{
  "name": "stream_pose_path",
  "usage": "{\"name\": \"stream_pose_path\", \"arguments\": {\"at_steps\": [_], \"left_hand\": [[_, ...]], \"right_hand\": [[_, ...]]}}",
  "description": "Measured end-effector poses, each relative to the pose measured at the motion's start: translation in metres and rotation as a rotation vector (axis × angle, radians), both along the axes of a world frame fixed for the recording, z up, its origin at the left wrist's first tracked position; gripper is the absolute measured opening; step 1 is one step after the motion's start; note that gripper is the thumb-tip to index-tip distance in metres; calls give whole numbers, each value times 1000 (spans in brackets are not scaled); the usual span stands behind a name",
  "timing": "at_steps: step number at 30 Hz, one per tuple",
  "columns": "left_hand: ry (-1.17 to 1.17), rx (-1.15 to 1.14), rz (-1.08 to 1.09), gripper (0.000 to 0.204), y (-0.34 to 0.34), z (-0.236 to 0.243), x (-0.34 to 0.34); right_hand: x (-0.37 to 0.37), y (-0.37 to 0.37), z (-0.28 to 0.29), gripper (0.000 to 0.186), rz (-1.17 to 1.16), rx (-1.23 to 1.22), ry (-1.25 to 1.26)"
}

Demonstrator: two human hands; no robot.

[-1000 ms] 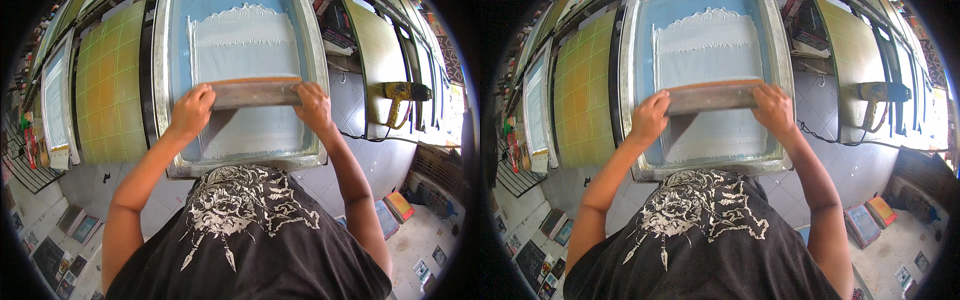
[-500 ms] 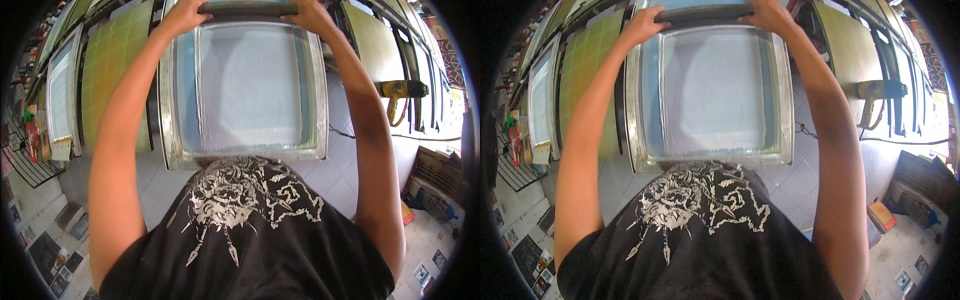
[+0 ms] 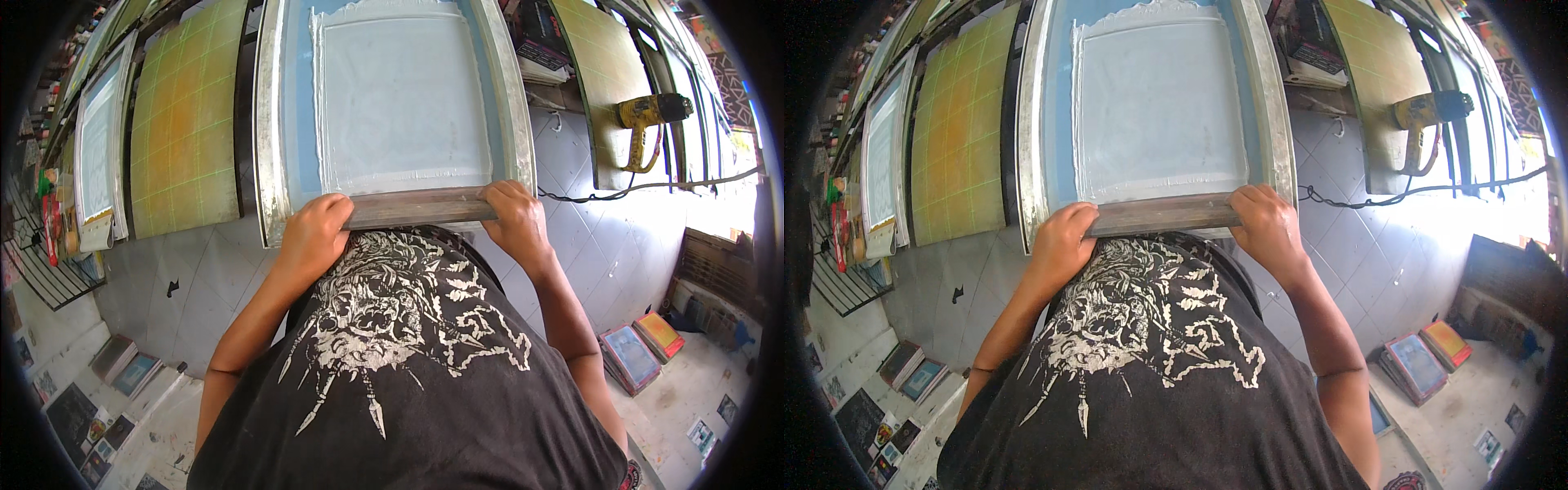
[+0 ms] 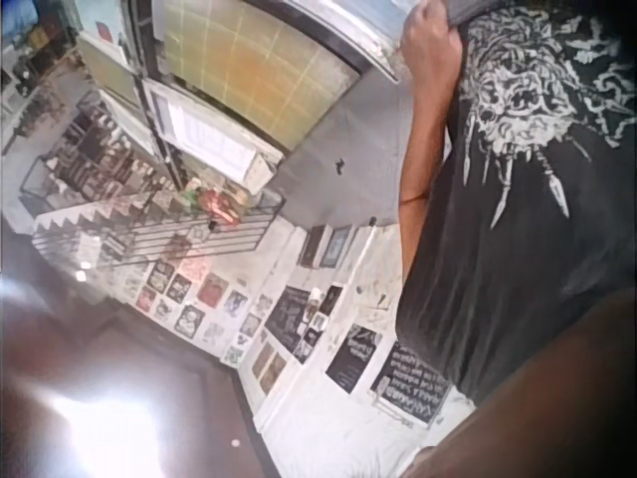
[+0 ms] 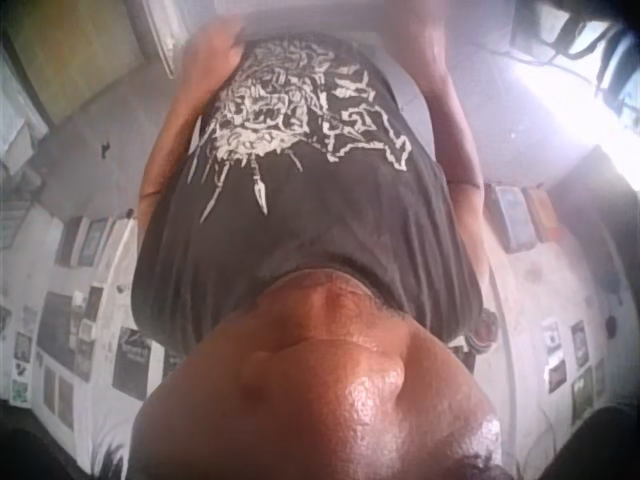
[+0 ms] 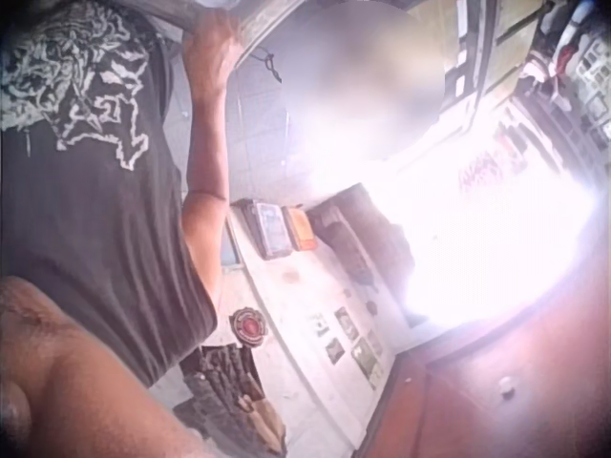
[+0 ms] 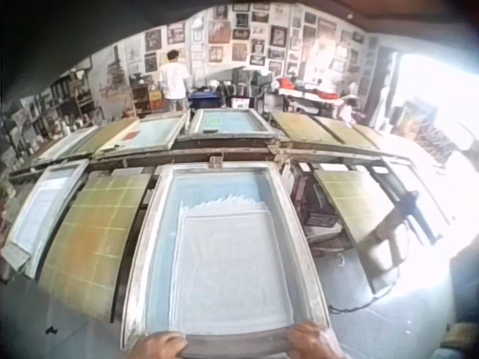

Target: The person screen prints a design onto a black t-shirt by dragging a squeegee across a screen, moves the screen aside, and then uses a heat gun to dry the ink on the printed shirt.

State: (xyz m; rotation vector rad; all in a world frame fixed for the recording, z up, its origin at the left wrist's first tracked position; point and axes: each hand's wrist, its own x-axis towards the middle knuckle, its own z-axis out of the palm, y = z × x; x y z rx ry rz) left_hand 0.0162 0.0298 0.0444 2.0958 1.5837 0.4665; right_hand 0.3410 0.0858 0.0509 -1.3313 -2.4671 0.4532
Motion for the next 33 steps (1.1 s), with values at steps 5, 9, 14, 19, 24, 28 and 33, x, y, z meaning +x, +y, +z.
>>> {"name": "stream_pose_path", "arguments": {"at_steps": [5, 9, 14, 19, 24, 28, 33], "left_hand": [[87, 130, 5, 36, 15, -15, -2], [75, 28, 20, 36, 24, -2, -6], [8, 11, -7, 35, -1, -1, -2], [56, 177, -37, 40, 33, -20, -6], [98, 229, -32, 41, 106, -34, -22], [125, 270, -17, 42, 179, -36, -33], [220, 324, -22, 40, 284, -42, -49]], "right_hand": [[0, 18, -19, 27, 2, 142, 2], [1, 25, -9, 27, 40, 116, 2], [3, 5, -5, 28, 43, 23, 6], [0, 36, -24, 35, 26, 100, 34], [-16, 114, -28, 35, 53, 133, 44], [-26, 185, -45, 35, 33, 223, 24], [-42, 287, -53, 28, 14, 342, 2]]}}
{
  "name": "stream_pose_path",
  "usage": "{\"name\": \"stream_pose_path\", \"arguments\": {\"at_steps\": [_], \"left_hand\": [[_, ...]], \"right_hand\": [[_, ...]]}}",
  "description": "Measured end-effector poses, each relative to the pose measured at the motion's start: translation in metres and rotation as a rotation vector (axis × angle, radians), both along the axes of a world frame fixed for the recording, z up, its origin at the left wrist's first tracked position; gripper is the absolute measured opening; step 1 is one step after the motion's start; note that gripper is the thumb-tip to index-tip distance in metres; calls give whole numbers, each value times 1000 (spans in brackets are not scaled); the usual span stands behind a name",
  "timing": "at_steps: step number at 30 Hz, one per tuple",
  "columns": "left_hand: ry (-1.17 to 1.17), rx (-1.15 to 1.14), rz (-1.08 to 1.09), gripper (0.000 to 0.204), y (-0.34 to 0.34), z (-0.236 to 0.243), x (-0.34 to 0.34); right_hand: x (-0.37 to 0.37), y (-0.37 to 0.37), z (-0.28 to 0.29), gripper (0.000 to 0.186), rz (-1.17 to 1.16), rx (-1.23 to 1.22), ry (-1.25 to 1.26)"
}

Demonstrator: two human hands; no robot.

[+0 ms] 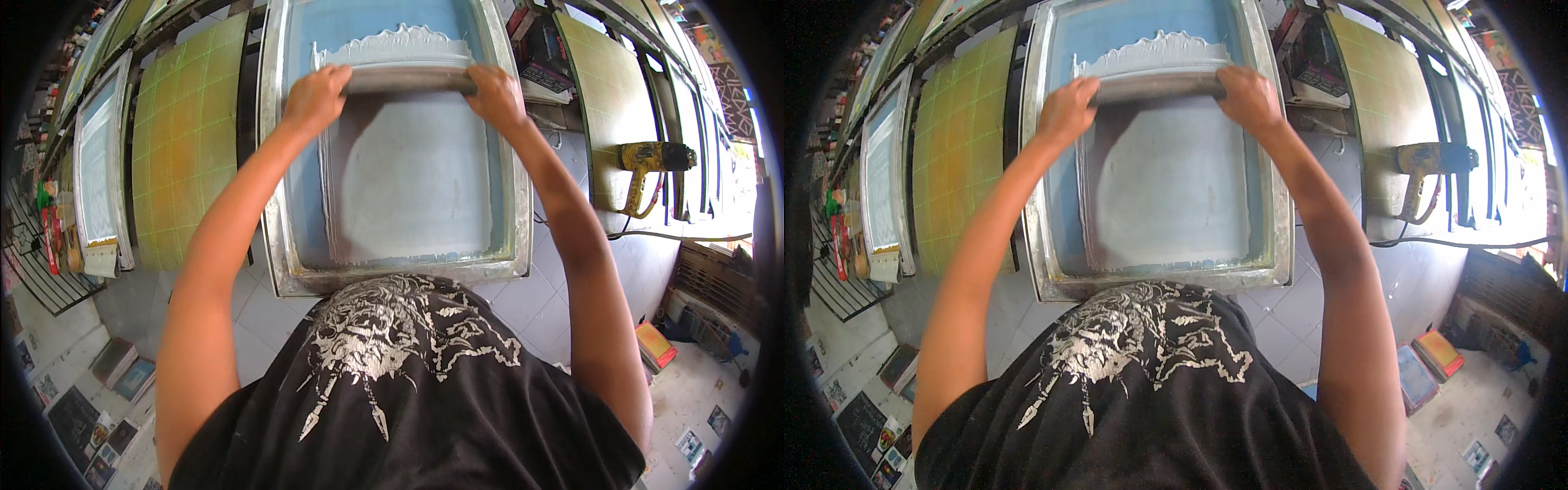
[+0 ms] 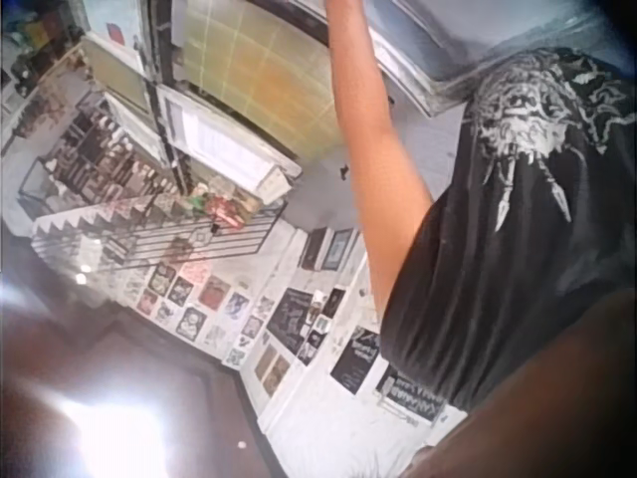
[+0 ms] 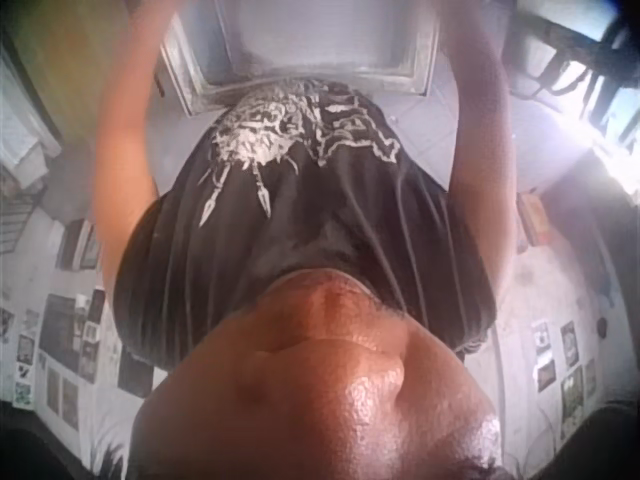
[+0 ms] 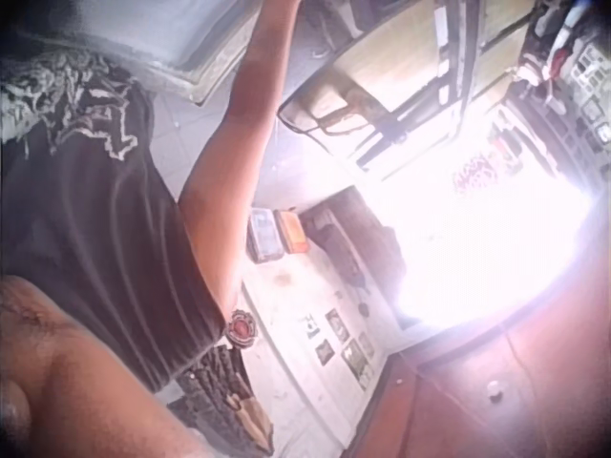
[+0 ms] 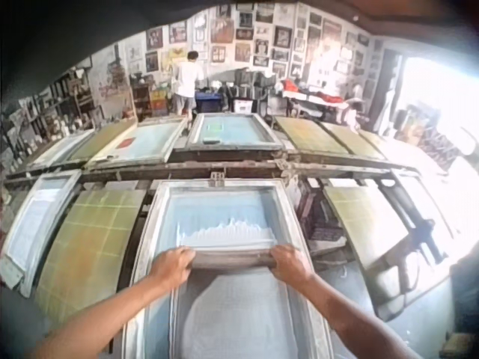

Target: The person screen prints a design onto a black t-shirt by dragging a squeegee across a screen, moves the screen aside, and then uses a heat gun to dry the ink on the printed shirt.

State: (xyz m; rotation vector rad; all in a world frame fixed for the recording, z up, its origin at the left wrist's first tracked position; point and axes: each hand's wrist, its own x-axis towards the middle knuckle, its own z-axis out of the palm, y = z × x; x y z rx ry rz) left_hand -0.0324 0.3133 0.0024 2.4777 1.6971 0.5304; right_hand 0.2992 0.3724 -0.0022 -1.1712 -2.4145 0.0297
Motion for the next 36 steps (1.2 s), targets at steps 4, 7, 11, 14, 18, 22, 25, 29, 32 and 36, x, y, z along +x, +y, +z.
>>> {"name": "stream_pose_path", "arguments": {"at_steps": [4, 7, 11, 14, 18, 22, 25, 29, 32, 36], "left_hand": [[-26, -220, 6, 33, 77, 33, -15], [-160, -35, -9, 33, 75, 46, -22], [-139, -26, -29, 32, 57, 57, -14], [-131, -32, 84, 29, 10, 76, 8], [-209, 168, 34, 23, -104, 78, 26], [-210, 77, 29, 36, -232, 49, 44], [-243, 76, 7, 38, -284, 13, 54], [-222, 161, 20, 38, -309, -11, 61], [-199, 123, 37, 40, -313, -12, 65], [-227, 83, 20, 46, -320, -12, 68]], "right_hand": [[-12, 75, 38, 41, -3, -256, -155], [-20, 78, 66, 51, -11, -224, -137], [-9, 55, 60, 47, -91, -135, -92], [-3, 11, 74, 40, -155, -141, -59], [23, -89, 94, 35, -61, -71, 7], [43, -223, 76, 39, 45, -81, 115], [42, -291, 38, 39, -74, -143, 109], [40, -321, 8, 37, -110, -72, 108], [43, -323, 6, 39, -98, -91, 120], [42, -325, 4, 55, -115, -158, 140]]}}
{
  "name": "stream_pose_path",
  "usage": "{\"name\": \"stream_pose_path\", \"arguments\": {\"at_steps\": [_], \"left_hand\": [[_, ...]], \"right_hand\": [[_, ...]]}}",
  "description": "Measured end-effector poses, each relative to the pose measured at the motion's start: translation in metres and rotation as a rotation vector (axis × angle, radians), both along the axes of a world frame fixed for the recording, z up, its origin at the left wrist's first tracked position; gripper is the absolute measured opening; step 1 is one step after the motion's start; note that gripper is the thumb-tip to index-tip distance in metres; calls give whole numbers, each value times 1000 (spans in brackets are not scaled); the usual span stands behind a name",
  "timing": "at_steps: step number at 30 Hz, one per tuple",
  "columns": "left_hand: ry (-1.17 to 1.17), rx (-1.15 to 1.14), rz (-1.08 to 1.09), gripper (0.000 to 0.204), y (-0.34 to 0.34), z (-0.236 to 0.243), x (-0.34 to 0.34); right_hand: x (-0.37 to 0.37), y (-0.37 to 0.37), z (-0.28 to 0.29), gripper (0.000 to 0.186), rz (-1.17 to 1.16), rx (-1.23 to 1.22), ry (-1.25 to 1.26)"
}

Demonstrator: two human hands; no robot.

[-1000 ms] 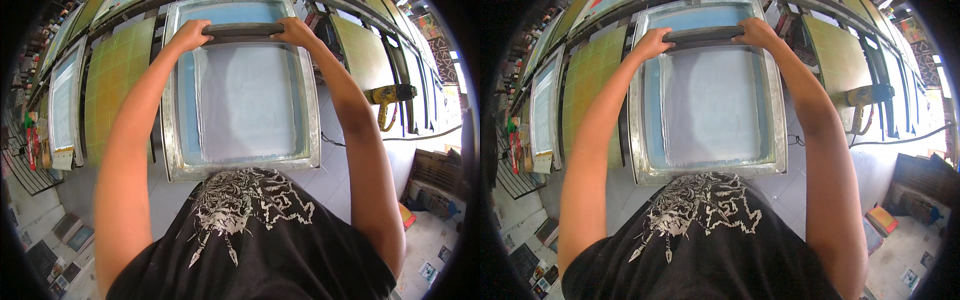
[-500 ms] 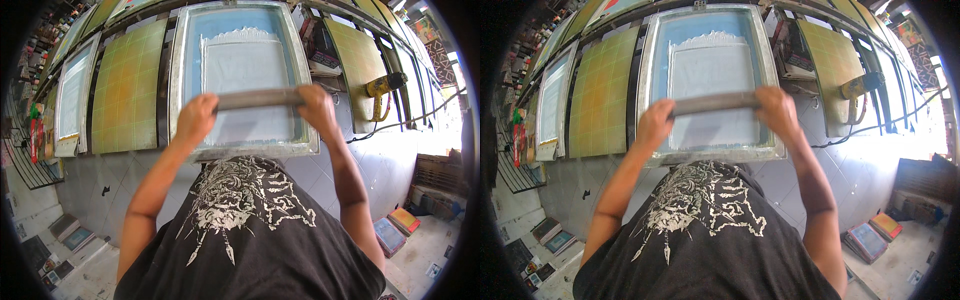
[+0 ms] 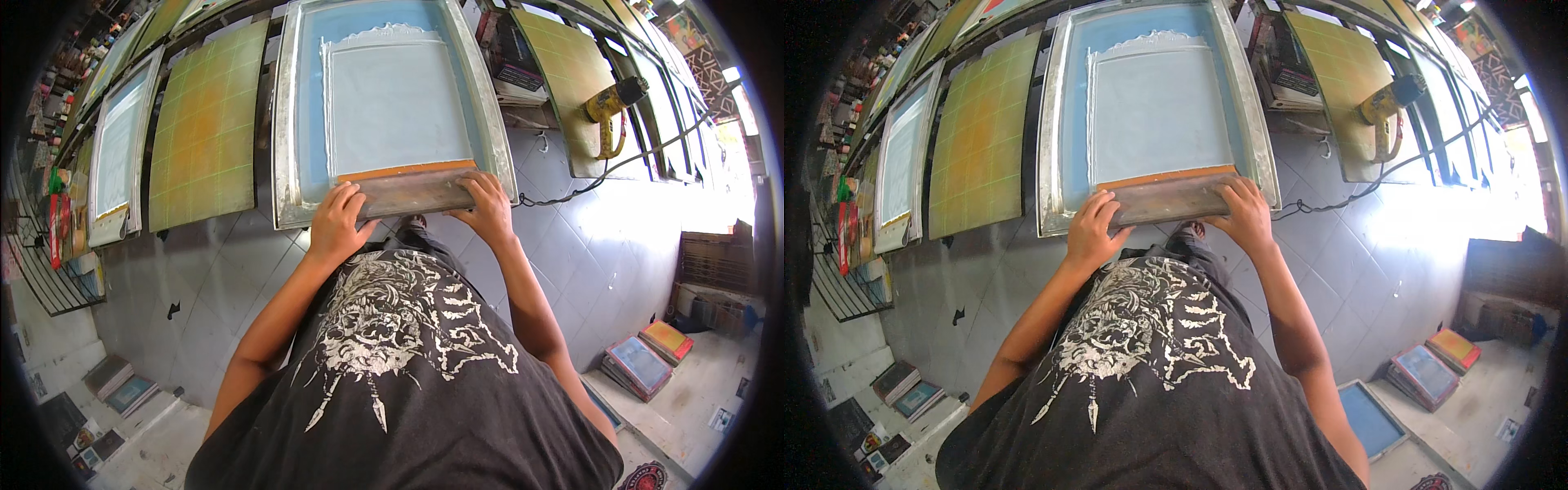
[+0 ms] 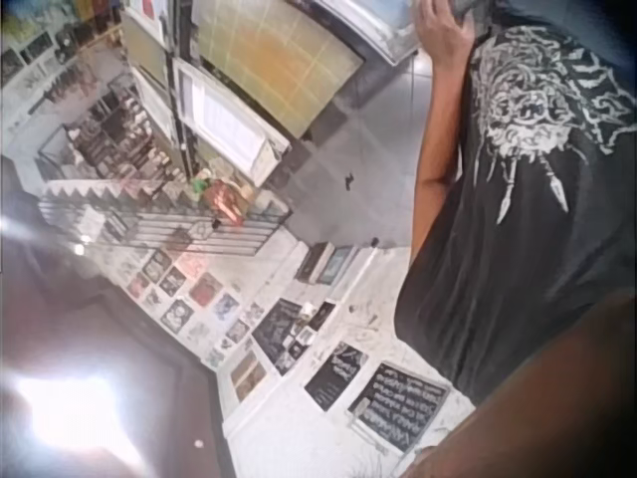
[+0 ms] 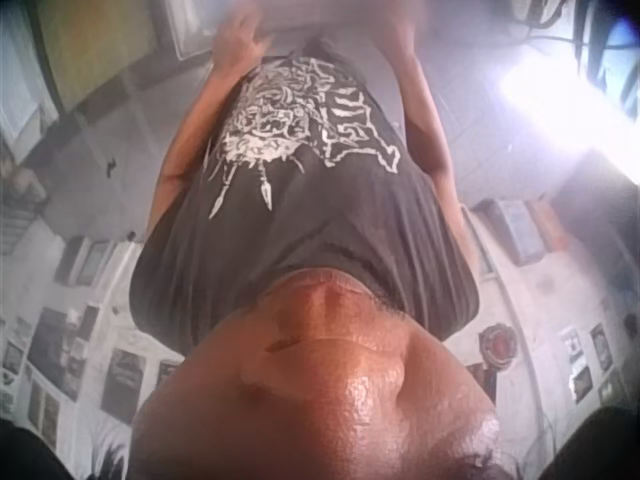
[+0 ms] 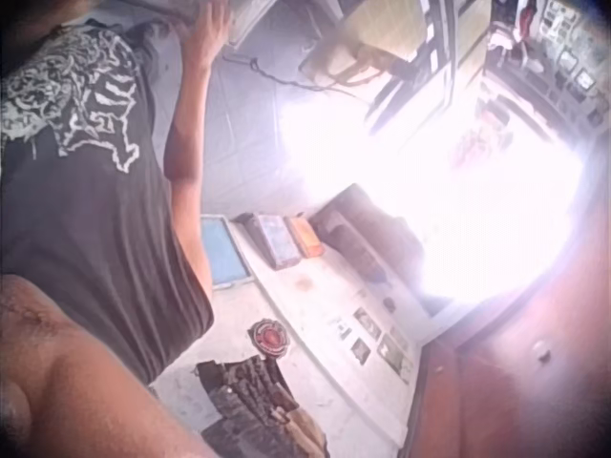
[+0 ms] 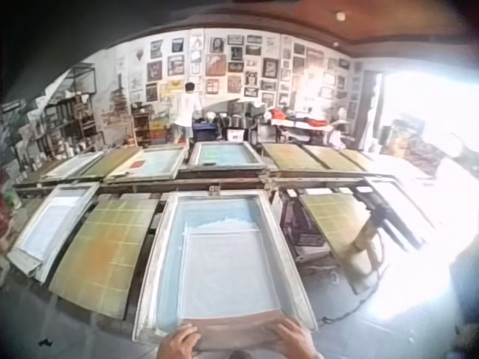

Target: The person screen prints a design onto a black t-shirt by dragging a squeegee across a screen, moves the screen aside, and then uses a heat gun to dry the ink on the printed shirt.

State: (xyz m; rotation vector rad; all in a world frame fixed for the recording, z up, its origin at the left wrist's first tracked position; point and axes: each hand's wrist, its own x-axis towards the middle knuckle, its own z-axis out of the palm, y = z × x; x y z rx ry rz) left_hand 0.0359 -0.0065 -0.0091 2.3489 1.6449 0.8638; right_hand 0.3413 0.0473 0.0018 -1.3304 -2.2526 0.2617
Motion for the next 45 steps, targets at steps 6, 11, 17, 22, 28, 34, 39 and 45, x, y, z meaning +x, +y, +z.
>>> {"name": "stream_pose_path", "arguments": {"at_steps": [6, 11, 17, 22, 28, 34, 39, 45], "left_hand": [[89, -13, -12, 52, 4, -2, -3], [-184, -44, 80, 56, 7, 12, -24], [-365, -466, 873, 58, 30, -14, -104], [-590, -569, 777, 57, 34, -32, -112], [-550, -534, 836, 54, 34, -5, -105], [-559, -441, 798, 53, 0, 1, -113], [-617, -361, 732, 50, -37, 12, -139], [-483, -359, 550, 46, -88, 12, -212]], "right_hand": [[0, -4, -2, 60, -9, -46, -14], [7, -2, 7, 55, -133, -72, 80], [64, 40, -35, 45, -689, -350, 421], [62, 56, -41, 50, -675, -593, 415], [57, 49, -11, 52, -716, -522, 361], [55, 11, 0, 49, -761, -497, 340], [24, -60, 13, 45, -831, -410, 375], [-41, -202, -6, 41, -919, -321, 494]]}}
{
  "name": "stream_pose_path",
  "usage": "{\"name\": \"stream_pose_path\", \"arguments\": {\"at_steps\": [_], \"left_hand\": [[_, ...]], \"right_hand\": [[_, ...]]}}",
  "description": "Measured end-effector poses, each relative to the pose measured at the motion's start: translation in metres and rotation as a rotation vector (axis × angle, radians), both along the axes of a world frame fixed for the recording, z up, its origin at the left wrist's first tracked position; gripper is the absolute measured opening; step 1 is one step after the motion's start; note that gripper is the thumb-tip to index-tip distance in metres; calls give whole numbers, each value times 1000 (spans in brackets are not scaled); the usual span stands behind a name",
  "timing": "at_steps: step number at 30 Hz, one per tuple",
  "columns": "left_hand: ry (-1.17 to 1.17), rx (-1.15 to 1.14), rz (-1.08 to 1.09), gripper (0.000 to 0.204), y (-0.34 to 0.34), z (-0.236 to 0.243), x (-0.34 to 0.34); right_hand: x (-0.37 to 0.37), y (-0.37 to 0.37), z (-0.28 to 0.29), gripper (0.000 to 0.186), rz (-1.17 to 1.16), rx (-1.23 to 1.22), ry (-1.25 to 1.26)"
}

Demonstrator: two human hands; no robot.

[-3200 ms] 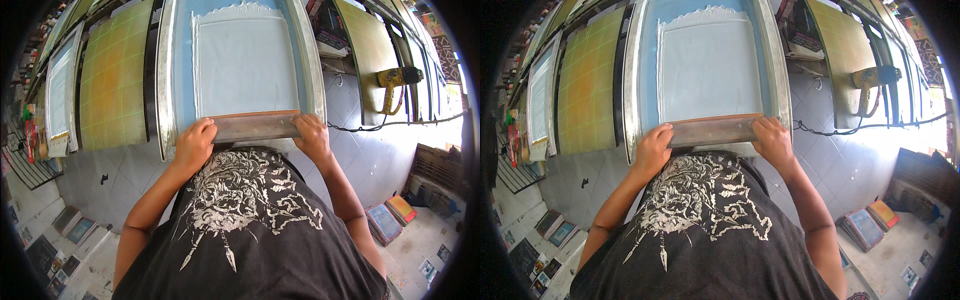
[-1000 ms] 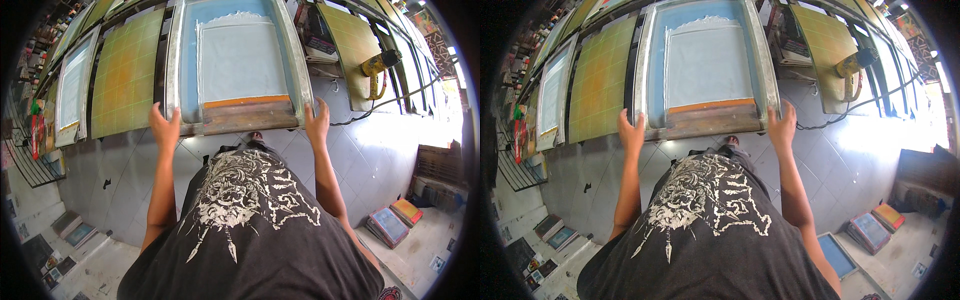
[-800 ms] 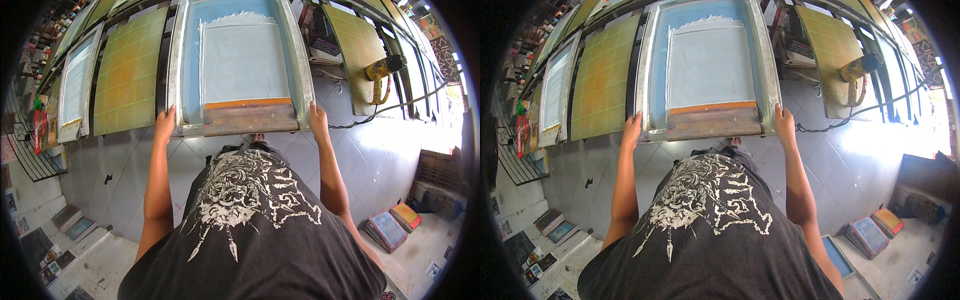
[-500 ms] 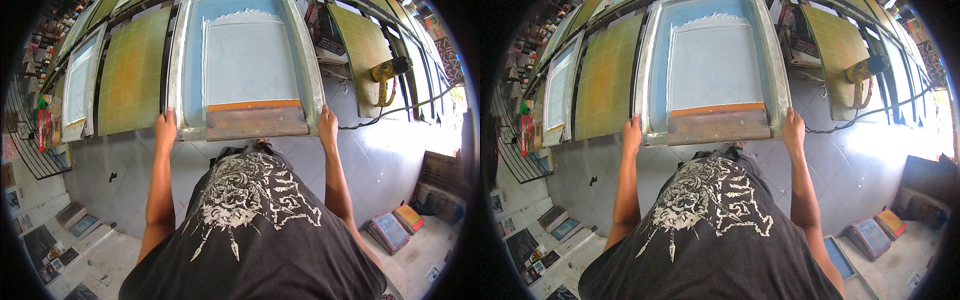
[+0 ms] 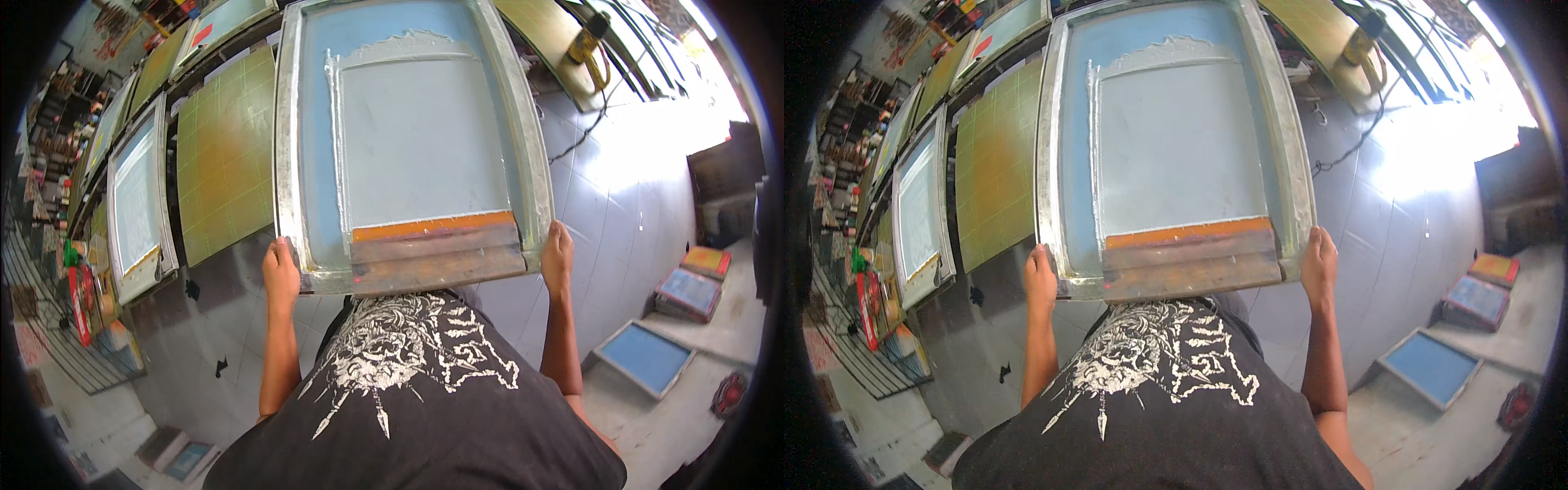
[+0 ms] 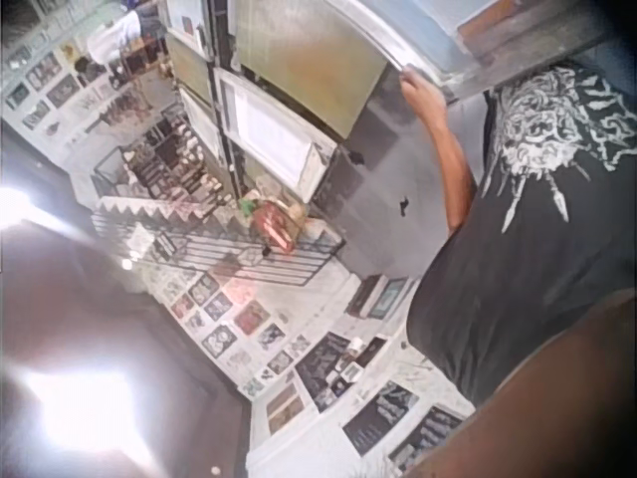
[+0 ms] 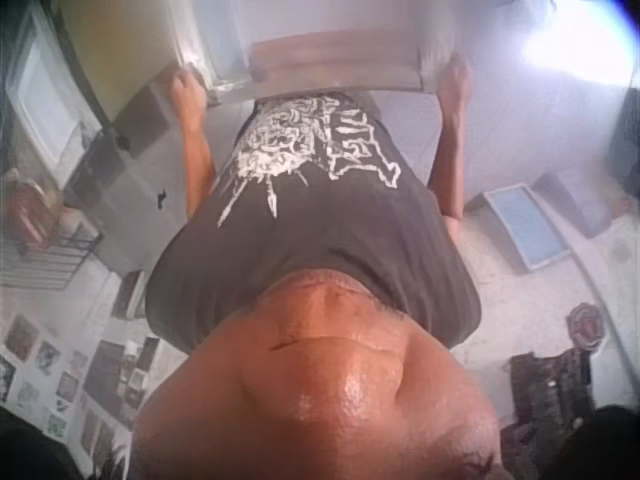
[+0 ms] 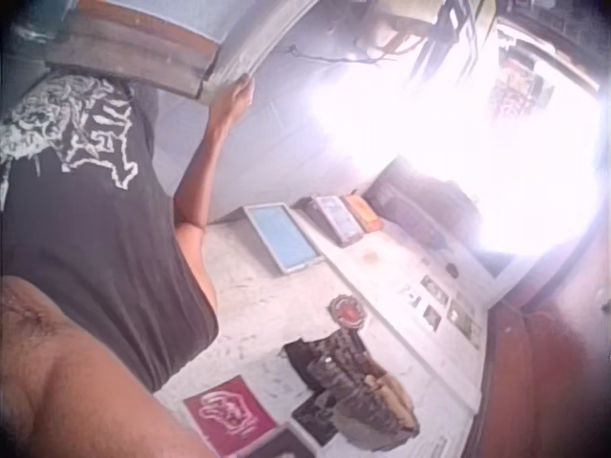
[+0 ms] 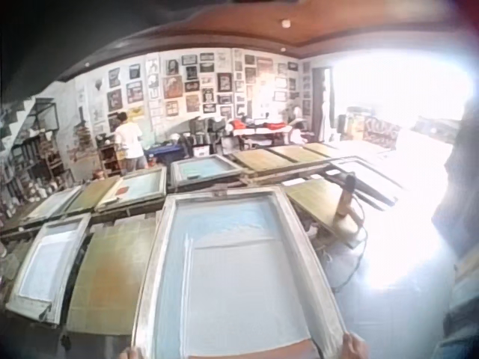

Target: The person screen prints a design onto a black t-shirt by dragging a squeegee across a screen, moves the screen aside, and then uses a heat gun to dry the ink on the printed shirt.

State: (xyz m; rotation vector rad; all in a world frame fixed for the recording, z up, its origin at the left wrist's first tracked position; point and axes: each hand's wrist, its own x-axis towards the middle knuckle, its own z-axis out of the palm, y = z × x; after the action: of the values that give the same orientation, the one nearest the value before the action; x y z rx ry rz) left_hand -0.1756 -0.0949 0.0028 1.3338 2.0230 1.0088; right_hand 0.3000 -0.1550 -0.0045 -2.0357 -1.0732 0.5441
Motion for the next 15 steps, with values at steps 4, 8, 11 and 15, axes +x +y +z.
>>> {"name": "stream_pose_path", "arguments": {"at_steps": [4, 8, 11, 15], "left_hand": [[9, 12, -167, 43, -40, 2, -32], [-52, -67, -372, 40, -72, 18, -31], [-51, -61, -512, 41, -89, 12, -20], [-82, -143, -664, 43, -114, 16, 6]], "right_hand": [[-48, -119, -5, 40, -108, 88, 33], [-86, -227, 12, 43, -267, 135, 37], [-92, -314, 0, 47, -409, 98, 24], [-104, -411, -7, 51, -585, 6, 59]]}}
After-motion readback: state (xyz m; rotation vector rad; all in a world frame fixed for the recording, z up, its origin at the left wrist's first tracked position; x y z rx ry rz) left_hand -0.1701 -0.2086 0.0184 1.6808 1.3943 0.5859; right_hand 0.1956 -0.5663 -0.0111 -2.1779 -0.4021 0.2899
